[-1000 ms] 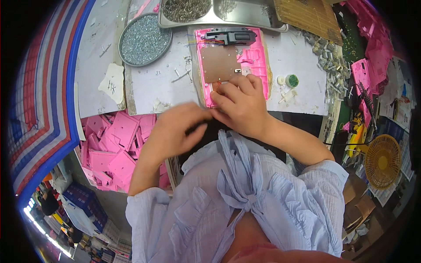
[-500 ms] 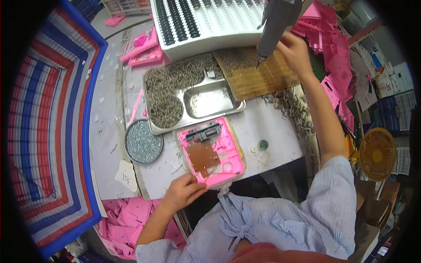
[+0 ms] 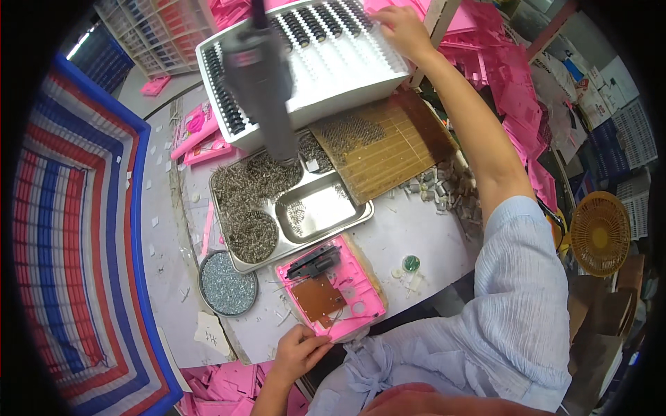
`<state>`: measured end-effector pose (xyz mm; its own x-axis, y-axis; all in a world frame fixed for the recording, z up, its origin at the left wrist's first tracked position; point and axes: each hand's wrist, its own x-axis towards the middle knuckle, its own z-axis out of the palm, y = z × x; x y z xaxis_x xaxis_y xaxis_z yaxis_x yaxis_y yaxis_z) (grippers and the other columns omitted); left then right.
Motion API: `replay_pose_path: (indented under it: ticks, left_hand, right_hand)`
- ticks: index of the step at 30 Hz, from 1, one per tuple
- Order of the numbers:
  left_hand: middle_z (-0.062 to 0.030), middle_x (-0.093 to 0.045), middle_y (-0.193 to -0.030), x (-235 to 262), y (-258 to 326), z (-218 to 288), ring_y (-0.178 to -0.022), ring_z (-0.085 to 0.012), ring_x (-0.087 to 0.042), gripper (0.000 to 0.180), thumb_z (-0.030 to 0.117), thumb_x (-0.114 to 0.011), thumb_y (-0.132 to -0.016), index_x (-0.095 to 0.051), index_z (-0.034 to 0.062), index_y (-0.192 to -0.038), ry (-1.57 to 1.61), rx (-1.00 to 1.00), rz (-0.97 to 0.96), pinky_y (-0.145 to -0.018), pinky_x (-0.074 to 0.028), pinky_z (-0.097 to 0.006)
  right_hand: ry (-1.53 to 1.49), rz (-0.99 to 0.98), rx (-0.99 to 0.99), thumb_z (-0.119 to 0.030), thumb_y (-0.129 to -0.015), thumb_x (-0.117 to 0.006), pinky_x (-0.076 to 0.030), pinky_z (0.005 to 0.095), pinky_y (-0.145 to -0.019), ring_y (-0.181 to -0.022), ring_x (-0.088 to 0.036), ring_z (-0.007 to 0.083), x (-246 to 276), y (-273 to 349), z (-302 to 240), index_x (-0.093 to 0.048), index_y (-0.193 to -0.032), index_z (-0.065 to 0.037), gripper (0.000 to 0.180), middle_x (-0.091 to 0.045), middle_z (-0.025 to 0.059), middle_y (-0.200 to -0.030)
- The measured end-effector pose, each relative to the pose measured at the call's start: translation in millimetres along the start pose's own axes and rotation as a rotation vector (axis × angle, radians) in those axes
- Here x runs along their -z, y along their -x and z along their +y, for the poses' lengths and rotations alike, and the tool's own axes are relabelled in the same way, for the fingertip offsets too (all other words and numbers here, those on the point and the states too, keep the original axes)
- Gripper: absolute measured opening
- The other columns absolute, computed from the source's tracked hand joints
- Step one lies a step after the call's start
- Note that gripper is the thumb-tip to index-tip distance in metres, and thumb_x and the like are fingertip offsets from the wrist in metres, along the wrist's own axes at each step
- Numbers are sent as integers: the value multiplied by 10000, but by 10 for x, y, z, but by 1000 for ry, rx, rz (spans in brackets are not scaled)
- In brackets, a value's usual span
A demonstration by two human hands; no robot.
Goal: Assembling the internal electronic components of a pink plastic toy, including soldering wires and using a power screwdriver.
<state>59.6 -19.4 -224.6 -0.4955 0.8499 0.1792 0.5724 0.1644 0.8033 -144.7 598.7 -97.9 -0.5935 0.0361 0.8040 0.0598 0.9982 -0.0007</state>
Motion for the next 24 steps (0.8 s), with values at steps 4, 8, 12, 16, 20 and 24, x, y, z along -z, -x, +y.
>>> replay_pose_path:
  ticks: [4, 8, 12, 16, 20, 24]
  left_hand:
    - [-34, -540, -807, -13, -2, 8, -683, -188, -569, 257, 111, -905, -705, -779, 112, -930, -3, 17, -2, -575, -467, -307]
    - [-37, -541, -811, 1, 62, 50, -688, -186, -573, 259, 114, -907, -705, -777, 114, -930, -36, 39, 27, -579, -473, -311]
    - [-41, -543, -815, -5, 6, 76, -685, -190, -578, 251, 110, -905, -708, -773, 113, -921, -37, 45, 37, -583, -477, -312]
    - [-45, -544, -806, -12, -38, 89, -688, -192, -579, 224, 99, -892, -723, -764, 98, -907, -33, 60, 22, -584, -470, -308]
    - [-72, -577, -811, 30, 25, 86, -718, -237, -596, 192, 91, -858, -767, -752, 79, -927, -57, 77, 17, -613, -494, -344]
    - [-84, -576, -836, -31, 63, 23, -730, -246, -596, 204, 88, -854, -764, -741, 72, -934, -106, 44, 33, -620, -493, -353]
  right_hand:
    - [86, 53, 221, -156, -933, -675, -523, 342, -906, -941, -653, 247, -23, 137, -7, -740, -1124, -97, 210, -702, 40, -1066]
    - [-70, 10, 125, -85, -829, -663, -516, 439, -875, -1037, -609, 358, -33, 16, -461, -752, -876, -30, 115, -712, 143, -923]
    - [-110, -101, 110, -87, -819, -683, -537, 411, -831, -924, -642, 361, -165, -207, -202, -736, -901, -12, 123, -707, 158, -922]
    - [-395, -7, -217, -96, -873, -695, -548, 378, -771, -824, -669, 309, 133, -342, -72, -724, -918, -11, 100, -704, 159, -929]
    - [-995, 54, -325, -131, -958, -675, -533, 347, -829, -870, -672, 243, 814, 48, -907, -673, -1150, -51, 208, -721, 120, -1008]
    - [-1078, -576, -250, -17, -835, -727, -502, 335, -874, -943, -601, 264, 1958, 1419, -2328, -722, -1044, -60, 213, -664, 78, -985]
